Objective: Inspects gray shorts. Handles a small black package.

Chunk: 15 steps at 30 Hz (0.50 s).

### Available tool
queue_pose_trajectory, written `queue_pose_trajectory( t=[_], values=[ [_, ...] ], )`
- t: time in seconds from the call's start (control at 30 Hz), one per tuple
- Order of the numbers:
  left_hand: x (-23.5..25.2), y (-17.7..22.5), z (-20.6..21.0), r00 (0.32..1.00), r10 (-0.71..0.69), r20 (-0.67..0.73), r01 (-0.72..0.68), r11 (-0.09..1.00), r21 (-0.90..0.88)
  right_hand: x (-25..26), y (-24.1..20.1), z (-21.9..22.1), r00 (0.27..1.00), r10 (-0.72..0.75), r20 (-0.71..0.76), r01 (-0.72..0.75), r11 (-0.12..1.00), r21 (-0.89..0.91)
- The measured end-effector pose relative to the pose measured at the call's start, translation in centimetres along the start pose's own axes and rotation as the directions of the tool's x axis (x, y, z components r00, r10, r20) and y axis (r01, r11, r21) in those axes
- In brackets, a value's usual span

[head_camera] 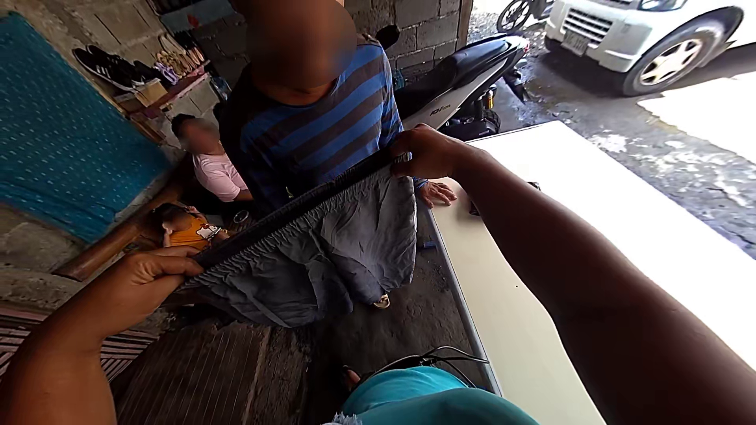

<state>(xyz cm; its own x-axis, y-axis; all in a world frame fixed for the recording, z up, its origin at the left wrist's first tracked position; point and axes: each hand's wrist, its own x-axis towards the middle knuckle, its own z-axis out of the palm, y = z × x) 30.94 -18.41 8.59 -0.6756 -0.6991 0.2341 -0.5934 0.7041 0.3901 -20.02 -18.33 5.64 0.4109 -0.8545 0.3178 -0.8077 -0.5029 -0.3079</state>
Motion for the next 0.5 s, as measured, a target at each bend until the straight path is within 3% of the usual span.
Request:
queue_pose_trajectory(
  t=[0.3, 0.5],
  values=[
    [-0.4, 0.7, 0.3, 1.000, -0.018, 0.018, 0.018, 1.000, 0.000, -1.0, -0.3, 0.9, 1.000, 0.006, 0.006, -0.006, 0.999, 0.039],
    [-0.9, 1.0, 0.5, 0.996, -0.089, 0.027, 0.089, 0.996, -0.003, -0.9, 1.2, 2.6, 0.988, -0.137, -0.071, 0.142, 0.988, 0.068]
  ],
)
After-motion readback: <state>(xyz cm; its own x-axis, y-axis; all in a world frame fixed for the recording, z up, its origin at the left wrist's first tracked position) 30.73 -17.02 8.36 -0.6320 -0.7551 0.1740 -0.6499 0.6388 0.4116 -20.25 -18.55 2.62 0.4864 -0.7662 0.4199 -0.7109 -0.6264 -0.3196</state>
